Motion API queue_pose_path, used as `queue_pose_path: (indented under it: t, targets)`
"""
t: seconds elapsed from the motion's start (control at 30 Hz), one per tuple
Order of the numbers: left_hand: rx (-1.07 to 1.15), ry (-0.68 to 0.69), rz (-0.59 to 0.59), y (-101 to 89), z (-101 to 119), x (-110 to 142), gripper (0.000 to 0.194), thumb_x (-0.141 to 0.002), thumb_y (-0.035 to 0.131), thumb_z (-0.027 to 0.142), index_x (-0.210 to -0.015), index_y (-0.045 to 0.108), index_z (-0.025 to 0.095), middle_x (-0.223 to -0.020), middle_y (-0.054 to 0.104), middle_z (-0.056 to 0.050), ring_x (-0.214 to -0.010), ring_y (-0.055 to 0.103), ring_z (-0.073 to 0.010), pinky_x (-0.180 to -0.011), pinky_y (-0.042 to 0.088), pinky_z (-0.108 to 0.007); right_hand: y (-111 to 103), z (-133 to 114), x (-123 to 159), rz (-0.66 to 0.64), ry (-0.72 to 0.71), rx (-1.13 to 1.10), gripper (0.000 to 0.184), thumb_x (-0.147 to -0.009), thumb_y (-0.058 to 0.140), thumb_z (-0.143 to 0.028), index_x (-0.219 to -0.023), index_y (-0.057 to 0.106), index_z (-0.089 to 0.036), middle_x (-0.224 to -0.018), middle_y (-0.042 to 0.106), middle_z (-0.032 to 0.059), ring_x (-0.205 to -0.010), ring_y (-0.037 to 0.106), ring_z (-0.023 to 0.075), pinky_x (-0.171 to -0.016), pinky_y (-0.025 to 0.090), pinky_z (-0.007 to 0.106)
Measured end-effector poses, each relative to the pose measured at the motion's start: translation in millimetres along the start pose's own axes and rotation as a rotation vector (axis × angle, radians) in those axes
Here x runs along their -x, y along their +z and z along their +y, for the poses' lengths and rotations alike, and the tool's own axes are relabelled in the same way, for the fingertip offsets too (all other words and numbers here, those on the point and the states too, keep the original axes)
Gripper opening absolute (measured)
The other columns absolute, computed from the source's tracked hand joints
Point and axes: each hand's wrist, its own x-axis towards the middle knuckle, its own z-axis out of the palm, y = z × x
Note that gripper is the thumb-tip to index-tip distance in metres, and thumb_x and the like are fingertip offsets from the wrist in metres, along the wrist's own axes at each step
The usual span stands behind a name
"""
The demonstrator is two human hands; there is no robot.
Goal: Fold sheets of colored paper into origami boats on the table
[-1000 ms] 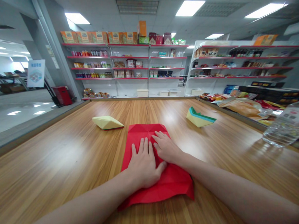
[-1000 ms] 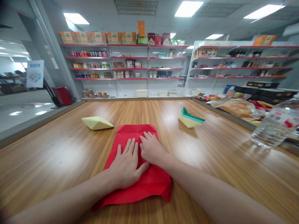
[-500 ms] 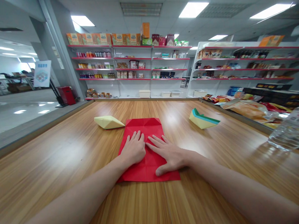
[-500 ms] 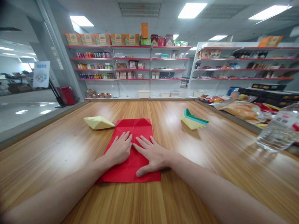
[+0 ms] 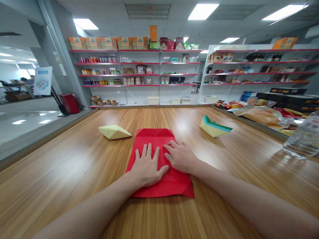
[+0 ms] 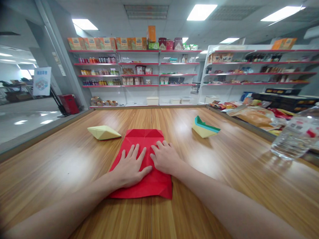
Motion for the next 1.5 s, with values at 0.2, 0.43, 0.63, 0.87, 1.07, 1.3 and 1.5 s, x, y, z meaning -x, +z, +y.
queue_pose_path:
  t: [0.2,0.43,0.63,0.87,1.07,1.3,1.5]
  targets:
    - [0.049,0.403,-0.151,-16.0,13.4,11.4,0.105,-0.071,0.035,0.079,-0.147,0.004,0.014,-0.152,0.000,-0.019,-0.139,-0.002,-0.0382,-0.107,0.005,-0.061,7.9,21.4,-5.8,-0.085,0.101,-0.055,0.052,-0.094,0.025,-0.042,-0.141,0.035,-0.022,-0.146,0.032,0.0117,-0.133,0.027,0.0326,-0.103,0.024,0.054]
    - [0.148,0.649,-0.227,-26.0,24.5,18.7,0.092,-0.072,0.049,0.071,-0.146,0.019,0.026,-0.153,0.000,-0.013,-0.139,-0.002,-0.0370,-0.108,0.002,-0.061,12.4,30.8,-9.7,-0.081,0.182,-0.064,0.053,-0.092,0.027,-0.037,-0.141,0.036,-0.018,-0.151,0.024,0.0099,-0.137,0.017,0.0354,-0.104,0.021,0.058]
    - [0.238,0.400,-0.060,-16.7,9.9,5.1,0.073,-0.080,0.044,0.063,-0.141,0.033,0.024,-0.148,0.032,-0.009,-0.139,0.021,-0.0283,-0.112,0.012,-0.051,7.2,39.9,-9.9,-0.202,0.137,-0.131,0.069,-0.089,0.028,-0.059,-0.146,0.023,-0.021,-0.153,0.016,0.0097,-0.139,0.009,0.0365,-0.107,0.012,0.060]
    - [0.107,0.163,-0.187,-26.9,-67.5,-16.9,0.114,-0.059,0.055,0.077,-0.146,0.017,0.014,-0.153,0.009,-0.017,-0.141,0.006,-0.0320,-0.111,0.012,-0.047,-2.0,53.7,-3.8,-0.283,0.028,-0.200,0.103,-0.066,0.049,-0.078,-0.147,0.014,-0.025,-0.155,0.010,0.0078,-0.140,0.001,0.0363,-0.110,0.007,0.054]
    - [0.196,0.162,-0.124,-39.4,-98.2,-17.0,0.101,-0.059,0.065,0.065,-0.143,0.030,0.019,-0.149,0.029,-0.015,-0.136,0.026,-0.0309,-0.109,0.020,-0.042,-7.9,54.8,-4.0,-0.290,0.012,-0.220,0.104,-0.063,0.055,-0.077,-0.146,0.019,-0.026,-0.154,0.014,0.0076,-0.140,0.005,0.0367,-0.110,0.009,0.054]
    - [0.394,0.139,0.141,-28.6,-91.9,-25.2,0.054,-0.060,0.073,0.049,-0.103,0.067,0.018,-0.103,0.067,-0.008,-0.096,0.059,-0.0273,-0.086,0.043,-0.037,-8.9,52.0,-5.3,-0.187,0.032,-0.337,0.079,-0.070,0.057,-0.068,-0.137,0.043,-0.028,-0.147,0.034,0.0070,-0.136,0.025,0.0365,-0.107,0.021,0.054]
    - [0.919,-0.094,0.366,-15.6,-97.0,-27.3,0.035,-0.066,0.071,0.045,-0.079,0.064,0.013,-0.074,0.068,-0.005,-0.068,0.063,-0.0205,-0.062,0.048,-0.030,8.6,46.1,-10.2,0.151,0.157,-0.666,0.044,-0.082,0.053,-0.051,-0.110,0.067,-0.020,-0.108,0.068,0.0087,-0.101,0.062,0.0282,-0.086,0.049,0.041]
